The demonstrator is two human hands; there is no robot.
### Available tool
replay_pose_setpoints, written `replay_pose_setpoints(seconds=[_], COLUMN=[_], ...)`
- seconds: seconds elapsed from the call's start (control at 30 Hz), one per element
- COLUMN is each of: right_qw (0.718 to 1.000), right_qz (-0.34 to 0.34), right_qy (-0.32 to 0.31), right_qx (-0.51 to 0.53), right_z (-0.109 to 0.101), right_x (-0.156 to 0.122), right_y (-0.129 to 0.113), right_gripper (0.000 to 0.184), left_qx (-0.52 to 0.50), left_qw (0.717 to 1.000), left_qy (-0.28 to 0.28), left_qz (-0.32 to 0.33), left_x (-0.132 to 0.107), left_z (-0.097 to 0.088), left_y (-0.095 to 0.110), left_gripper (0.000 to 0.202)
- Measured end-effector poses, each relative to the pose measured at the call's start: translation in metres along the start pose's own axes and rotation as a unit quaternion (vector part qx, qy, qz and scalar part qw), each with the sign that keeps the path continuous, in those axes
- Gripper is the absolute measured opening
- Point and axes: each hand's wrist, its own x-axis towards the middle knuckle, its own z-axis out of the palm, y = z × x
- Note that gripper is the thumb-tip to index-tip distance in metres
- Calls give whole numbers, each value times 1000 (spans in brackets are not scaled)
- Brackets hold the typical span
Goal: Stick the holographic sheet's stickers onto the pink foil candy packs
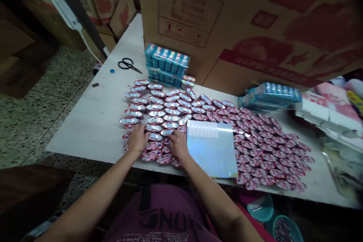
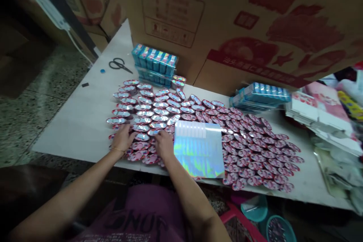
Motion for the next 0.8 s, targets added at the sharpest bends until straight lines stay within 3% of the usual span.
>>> replay_pose_setpoints(seconds=[0.07, 0.13, 0.17, 0.23, 0.33, 0.43, 0.5, 0.63, 0.8], right_qw=[991, 958, 943, 946, 985, 995, 989, 981, 986], right_qz=[47, 126, 159, 164, 78, 7, -18, -55, -87], right_qy=[120, 257, 291, 281, 149, 23, -12, -10, 15], right_qx=[29, 9, -6, -19, -42, -101, -144, -186, -143], right_z=[-25, -57, -73, -101, -123, -125, -121, -113, -107], right_x=[-15, -36, -46, -57, -47, -20, -8, -10, -24], right_y=[54, 117, 148, 202, 251, 264, 262, 257, 258], right_gripper=[30, 30, 31, 31, 32, 35, 35, 31, 25], left_qx=[-33, -61, -65, -61, -35, 15, 46, 77, 69], left_qw=[998, 995, 994, 992, 985, 976, 973, 975, 980], left_qy=[7, -6, -10, -9, -25, -56, -70, -49, -35], left_qz=[46, 79, 87, 108, 168, 212, 214, 200, 183], left_x=[-6, -10, -10, -4, 14, 27, 29, 20, 6], left_z=[12, 28, 37, 54, 78, 104, 121, 141, 141], left_y=[26, 61, 82, 125, 186, 228, 241, 245, 246], left_gripper=[26, 29, 31, 33, 37, 52, 57, 58, 60])
